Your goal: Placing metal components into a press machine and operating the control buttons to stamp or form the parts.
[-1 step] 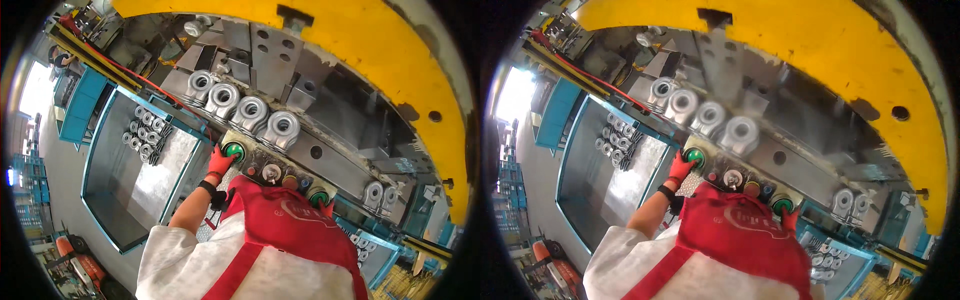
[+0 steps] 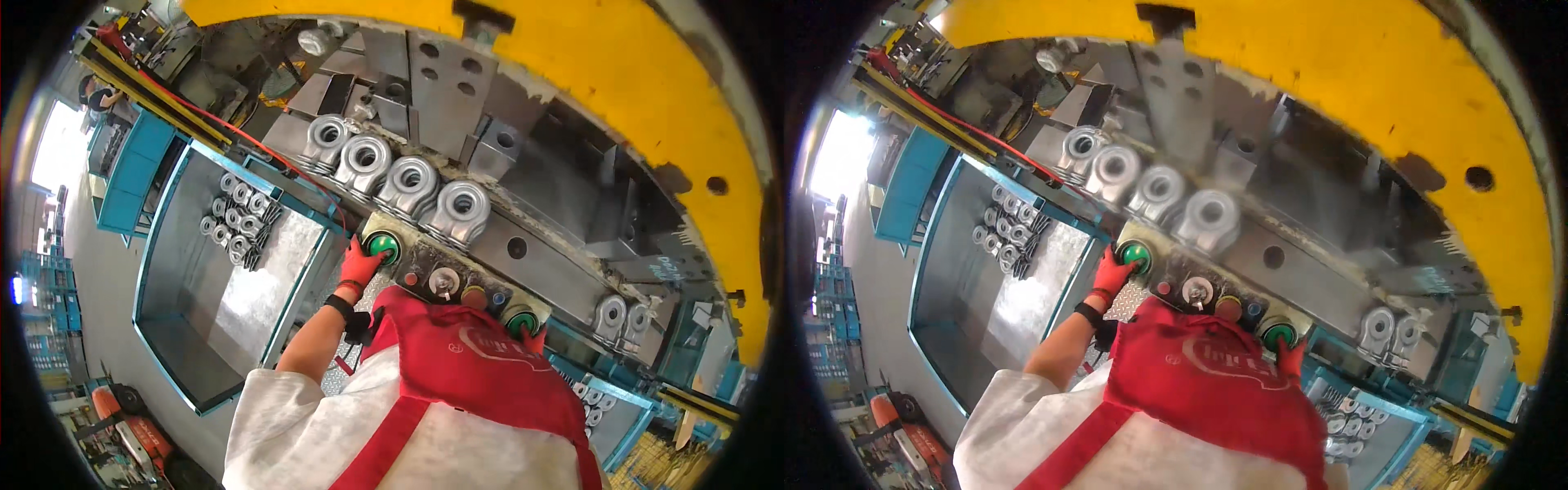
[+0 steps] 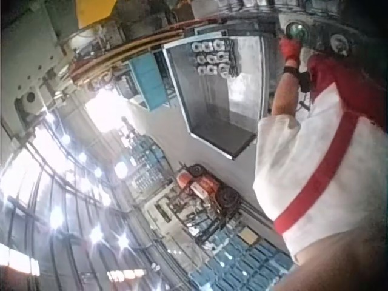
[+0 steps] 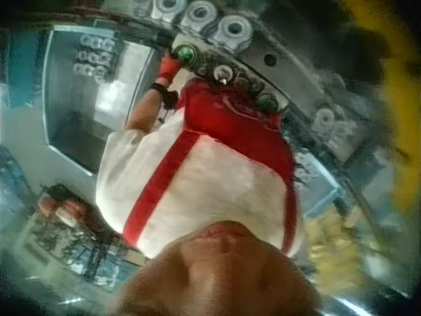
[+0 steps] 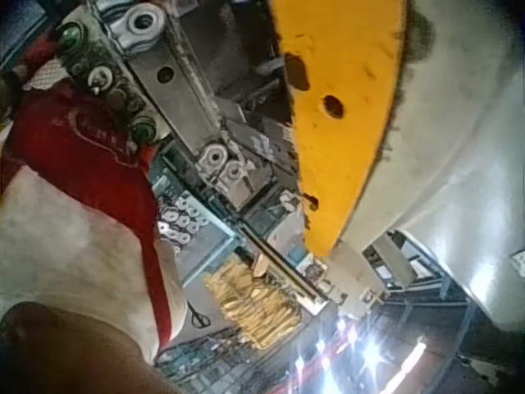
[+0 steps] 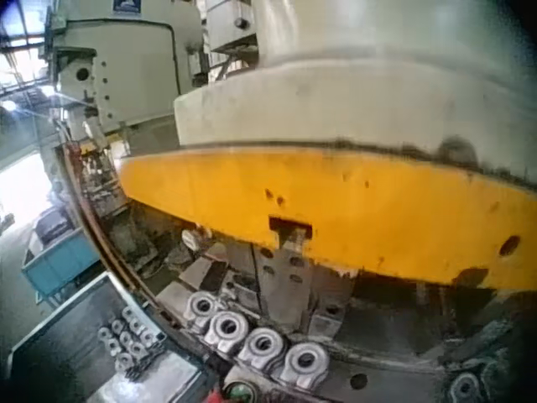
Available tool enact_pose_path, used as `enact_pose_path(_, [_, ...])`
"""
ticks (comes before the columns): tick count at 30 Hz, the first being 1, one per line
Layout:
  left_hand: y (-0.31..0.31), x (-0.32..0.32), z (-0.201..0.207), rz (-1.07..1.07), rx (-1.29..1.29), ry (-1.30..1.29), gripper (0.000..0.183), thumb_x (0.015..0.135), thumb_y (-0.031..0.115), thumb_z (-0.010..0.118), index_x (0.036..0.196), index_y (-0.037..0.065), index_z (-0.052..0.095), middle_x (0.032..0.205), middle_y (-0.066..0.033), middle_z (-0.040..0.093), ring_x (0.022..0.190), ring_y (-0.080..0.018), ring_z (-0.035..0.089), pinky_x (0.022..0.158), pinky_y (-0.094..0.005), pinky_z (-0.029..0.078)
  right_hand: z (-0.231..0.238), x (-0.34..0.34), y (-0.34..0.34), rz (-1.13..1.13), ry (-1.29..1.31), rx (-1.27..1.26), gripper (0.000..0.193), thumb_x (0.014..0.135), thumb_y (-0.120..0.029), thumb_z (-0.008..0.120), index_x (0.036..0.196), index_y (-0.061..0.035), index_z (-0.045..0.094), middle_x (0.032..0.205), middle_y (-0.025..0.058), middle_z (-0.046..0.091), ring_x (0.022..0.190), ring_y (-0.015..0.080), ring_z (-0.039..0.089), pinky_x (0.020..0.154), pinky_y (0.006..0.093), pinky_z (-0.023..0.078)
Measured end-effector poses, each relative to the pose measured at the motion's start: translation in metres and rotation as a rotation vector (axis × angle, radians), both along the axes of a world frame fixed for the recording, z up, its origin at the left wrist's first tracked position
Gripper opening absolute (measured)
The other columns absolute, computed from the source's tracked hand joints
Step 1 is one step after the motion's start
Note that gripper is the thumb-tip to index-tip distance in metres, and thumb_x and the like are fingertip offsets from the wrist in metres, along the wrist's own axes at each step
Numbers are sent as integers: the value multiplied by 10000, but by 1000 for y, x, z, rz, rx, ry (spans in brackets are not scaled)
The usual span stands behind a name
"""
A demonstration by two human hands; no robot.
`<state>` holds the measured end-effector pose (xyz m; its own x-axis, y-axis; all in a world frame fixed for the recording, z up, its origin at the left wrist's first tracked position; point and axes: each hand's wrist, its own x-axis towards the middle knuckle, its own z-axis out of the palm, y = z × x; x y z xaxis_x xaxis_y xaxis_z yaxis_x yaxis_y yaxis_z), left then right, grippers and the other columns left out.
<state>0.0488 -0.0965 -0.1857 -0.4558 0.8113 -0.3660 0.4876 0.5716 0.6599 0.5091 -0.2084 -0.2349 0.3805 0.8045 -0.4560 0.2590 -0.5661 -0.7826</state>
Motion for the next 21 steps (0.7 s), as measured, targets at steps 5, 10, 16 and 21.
enact_pose_path(5, [8,-6,53,-322,-209,215,733,678,463,701,1216,35,447,1039,-224,591,1014,-369,554,867,-415,441,5,-2,1,26,108,-30,898,752,-262,698,1367,79,140,1363,241,322,1247,306,349,1025,356,298])
enact_pose_path(10, [55,33,191,-516,111,129,447,752,421,641,986,41,612,906,-180,640,846,-334,614,763,-408,472,29,-15,7,-10,120,-13,837,737,-250,711,1350,35,217,1339,197,381,1228,289,383,1021,354,305])
enact_pose_path(16, [151,156,286,-790,920,29,486,793,269,649,1192,24,520,1066,-176,610,974,-266,607,839,-331,458,30,-12,12,55,200,-23,672,770,-218,693,1291,-9,325,1206,141,494,1093,226,483,935,340,391])
enact_pose_path(21, [272,262,300,-756,735,344,605,796,493,541,1173,21,516,1070,-194,601,981,-339,581,866,-401,448,25,-10,12,161,272,190,481,818,-221,606,1231,-28,452,1140,131,562,1040,205,524,894,359,421])
